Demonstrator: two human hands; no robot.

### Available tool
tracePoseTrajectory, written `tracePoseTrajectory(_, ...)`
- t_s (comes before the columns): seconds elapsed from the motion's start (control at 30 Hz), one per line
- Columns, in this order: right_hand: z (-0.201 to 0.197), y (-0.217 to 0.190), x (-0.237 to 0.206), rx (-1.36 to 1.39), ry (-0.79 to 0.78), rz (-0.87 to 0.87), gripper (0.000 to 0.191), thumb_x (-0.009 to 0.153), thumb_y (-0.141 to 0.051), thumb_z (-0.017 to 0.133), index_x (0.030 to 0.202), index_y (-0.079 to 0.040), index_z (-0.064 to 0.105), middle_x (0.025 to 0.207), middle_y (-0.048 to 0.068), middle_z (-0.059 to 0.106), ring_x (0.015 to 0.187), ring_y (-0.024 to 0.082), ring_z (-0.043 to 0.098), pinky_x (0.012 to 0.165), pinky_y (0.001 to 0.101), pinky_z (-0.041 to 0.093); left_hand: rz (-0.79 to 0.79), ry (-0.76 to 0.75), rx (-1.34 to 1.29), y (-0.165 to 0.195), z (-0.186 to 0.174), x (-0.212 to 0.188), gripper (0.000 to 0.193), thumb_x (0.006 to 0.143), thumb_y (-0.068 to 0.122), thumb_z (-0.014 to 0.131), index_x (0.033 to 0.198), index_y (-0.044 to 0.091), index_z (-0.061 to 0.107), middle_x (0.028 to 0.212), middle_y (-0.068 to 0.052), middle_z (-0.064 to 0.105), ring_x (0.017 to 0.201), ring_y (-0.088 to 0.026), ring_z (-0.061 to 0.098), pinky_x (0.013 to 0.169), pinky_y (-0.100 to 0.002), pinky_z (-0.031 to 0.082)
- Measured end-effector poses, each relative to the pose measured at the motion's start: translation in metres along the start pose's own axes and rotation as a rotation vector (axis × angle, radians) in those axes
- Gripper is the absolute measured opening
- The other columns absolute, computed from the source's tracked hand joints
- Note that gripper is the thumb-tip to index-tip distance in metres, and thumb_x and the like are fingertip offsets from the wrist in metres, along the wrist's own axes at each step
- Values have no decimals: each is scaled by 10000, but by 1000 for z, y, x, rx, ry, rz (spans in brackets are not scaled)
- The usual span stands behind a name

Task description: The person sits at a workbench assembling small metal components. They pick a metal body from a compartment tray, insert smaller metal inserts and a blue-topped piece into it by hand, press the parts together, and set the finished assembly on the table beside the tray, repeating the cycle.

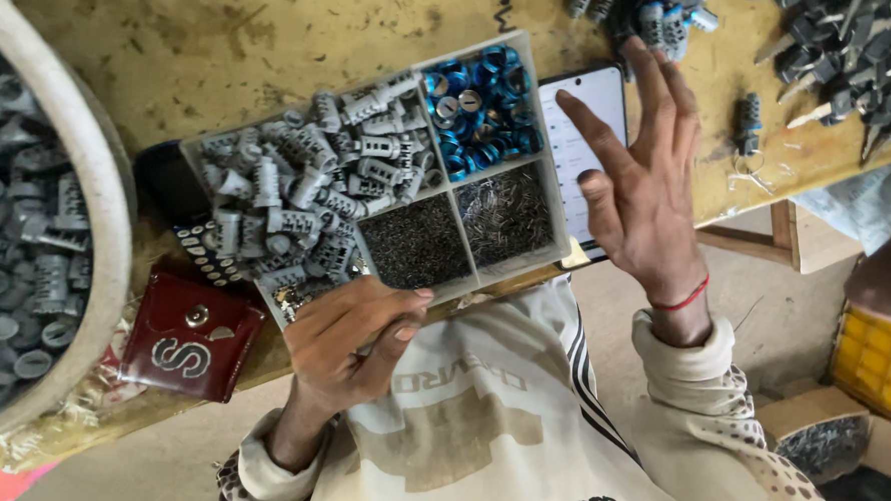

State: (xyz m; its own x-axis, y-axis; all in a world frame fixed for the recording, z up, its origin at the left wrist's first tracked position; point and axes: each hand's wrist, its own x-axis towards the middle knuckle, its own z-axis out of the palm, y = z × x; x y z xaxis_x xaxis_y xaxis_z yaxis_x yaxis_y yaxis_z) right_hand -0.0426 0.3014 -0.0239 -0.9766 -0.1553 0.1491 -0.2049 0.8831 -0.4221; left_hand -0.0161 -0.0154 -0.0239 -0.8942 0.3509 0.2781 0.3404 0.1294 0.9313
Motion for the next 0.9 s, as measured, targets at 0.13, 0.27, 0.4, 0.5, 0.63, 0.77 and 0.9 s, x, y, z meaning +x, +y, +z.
tracePoseTrajectory(0.13,-8,5,-1,34,10,73,705,1187,-546,191,1495,-159,693,1690,167,303,1566,363,263,1324,539,211,2,18,-11,4,1,5,113,944,56,727,1023,-24,729,915,-129,764,704,-167,721,597,-280,553)
tracePoseTrajectory(0.27,-8,8,-22,-30,-16,14,698,1188,-538,226,1300,-117,772,1641,223,349,1527,403,277,1293,543,222,31,10,-20,5,2,6,128,972,67,718,1064,-21,716,947,-131,758,760,-192,742,649,-298,584)
tracePoseTrajectory(0.4,-21,-3,-52,123,66,149,624,1159,-513,319,1044,-123,793,1556,166,513,1474,348,372,1300,477,279,32,-3,-46,5,2,5,146,973,60,721,1079,-40,719,910,-121,749,741,-186,735,631,-297,579)
tracePoseTrajectory(0.5,-30,-10,-51,166,136,226,625,1148,-506,292,1063,-124,779,1506,124,564,1440,307,423,1255,459,293,36,-19,-43,5,2,4,160,951,67,730,1072,-38,725,894,-118,750,727,-179,733,607,-288,565)
tracePoseTrajectory(0.63,-24,-8,-22,85,75,160,669,1165,-473,250,1268,-60,766,1564,182,464,1466,363,364,1232,520,260,29,-34,-36,4,1,4,147,972,73,725,1080,-27,725,910,-117,751,737,-180,738,615,-287,572)
tracePoseTrajectory(0.77,-12,-5,0,7,1,43,691,1173,-504,220,1423,-108,727,1658,189,351,1525,363,308,1250,521,266,25,-10,-24,4,1,4,141,969,95,730,1066,-6,727,922,-123,760,728,-177,735,609,-287,570)
tracePoseTrajectory(0.9,-7,-1,6,8,-54,17,640,1206,-517,253,1502,-157,693,1721,206,285,1551,390,241,1289,549,230,29,10,-10,1,3,2,145,958,109,738,1057,3,729,927,-127,767,728,-173,739,608,-285,577)
